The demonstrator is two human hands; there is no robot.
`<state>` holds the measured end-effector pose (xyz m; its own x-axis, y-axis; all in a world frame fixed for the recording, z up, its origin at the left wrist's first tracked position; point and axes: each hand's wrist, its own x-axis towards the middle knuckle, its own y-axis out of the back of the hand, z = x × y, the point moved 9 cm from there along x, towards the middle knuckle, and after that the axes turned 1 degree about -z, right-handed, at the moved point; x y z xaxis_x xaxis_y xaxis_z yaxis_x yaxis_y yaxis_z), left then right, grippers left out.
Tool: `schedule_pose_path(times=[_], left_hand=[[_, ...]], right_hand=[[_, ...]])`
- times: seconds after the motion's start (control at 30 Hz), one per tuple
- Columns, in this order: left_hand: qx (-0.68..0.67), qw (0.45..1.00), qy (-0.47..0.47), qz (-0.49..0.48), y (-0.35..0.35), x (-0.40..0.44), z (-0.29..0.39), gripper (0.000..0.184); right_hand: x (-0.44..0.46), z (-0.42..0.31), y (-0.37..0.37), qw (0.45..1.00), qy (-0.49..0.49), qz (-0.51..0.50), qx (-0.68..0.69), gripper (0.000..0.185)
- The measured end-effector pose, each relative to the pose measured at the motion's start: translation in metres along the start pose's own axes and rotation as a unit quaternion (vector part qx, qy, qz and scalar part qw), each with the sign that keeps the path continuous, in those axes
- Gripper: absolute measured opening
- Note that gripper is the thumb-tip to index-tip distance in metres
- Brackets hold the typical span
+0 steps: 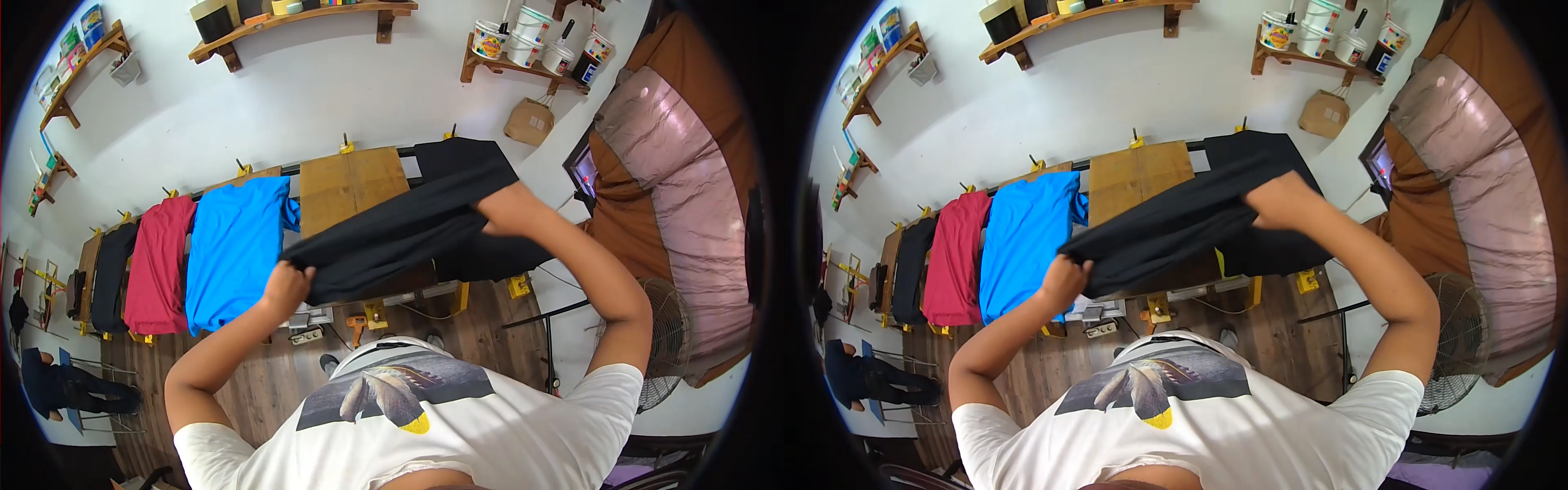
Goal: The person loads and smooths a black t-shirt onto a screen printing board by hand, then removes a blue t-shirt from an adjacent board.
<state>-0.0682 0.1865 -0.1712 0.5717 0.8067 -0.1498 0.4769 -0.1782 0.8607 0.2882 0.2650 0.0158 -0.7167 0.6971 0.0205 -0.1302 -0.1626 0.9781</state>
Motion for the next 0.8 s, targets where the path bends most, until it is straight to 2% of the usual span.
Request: schedule_pose_path(times=[0.03,0.07,0.17,0.23,0.27,0.33,0.37,0.47,0.6,0.67,0.73,0.8], left_hand=[[-0.005,0.998,0.044,0.055,-0.017,-0.002,-0.021,0.034],[-0.028,0.997,0.075,0.018,-0.028,-0.005,-0.039,0.037],[0.012,0.996,0.077,0.049,-0.037,-0.011,-0.065,0.048],[-0.061,0.984,0.118,0.117,-0.007,-0.016,-0.085,0.049],[-0.061,0.984,0.117,0.116,-0.003,-0.014,-0.09,0.049],[-0.124,0.979,0.153,0.045,-0.012,-0.011,-0.105,0.038],[-0.13,0.974,0.163,0.091,-0.017,-0.013,-0.11,0.025],[-0.109,0.975,0.169,0.093,-0.032,-0.015,-0.118,0.019],[-0.067,0.971,0.169,0.154,-0.014,-0.026,-0.124,0.009],[-0.042,0.971,0.199,0.125,-0.006,-0.028,-0.123,0.01],[-0.066,0.975,0.181,0.111,0.023,-0.028,-0.107,0.011],[-0.09,0.978,0.163,0.095,0.05,-0.029,-0.089,0.011]], right_hand=[[0.0,-0.019,-0.007,0.996,-0.002,-0.088,0.018,0.046],[-0.003,-0.039,-0.013,0.984,-0.003,-0.176,0.036,0.04],[-0.006,-0.094,-0.017,0.983,0.077,-0.146,0.077,0.029],[-0.008,-0.123,-0.016,0.979,0.175,-0.07,0.075,0.022],[-0.009,-0.131,-0.018,0.979,0.176,-0.069,0.076,0.022],[-0.01,-0.147,-0.014,0.98,0.183,-0.036,0.066,0.016],[-0.011,-0.153,-0.009,0.982,0.185,-0.023,0.038,0.013],[-0.011,-0.158,0.006,0.98,0.195,0.022,0.032,0.017],[-0.012,-0.147,-0.009,0.981,0.186,-0.014,0.055,0.017],[-0.014,-0.128,-0.021,0.991,0.128,-0.034,-0.002,0.018],[-0.012,-0.107,-0.03,0.994,0.103,-0.046,-0.007,0.017],[-0.006,-0.06,-0.055,0.994,-0.003,-0.093,-0.053,0.02]])
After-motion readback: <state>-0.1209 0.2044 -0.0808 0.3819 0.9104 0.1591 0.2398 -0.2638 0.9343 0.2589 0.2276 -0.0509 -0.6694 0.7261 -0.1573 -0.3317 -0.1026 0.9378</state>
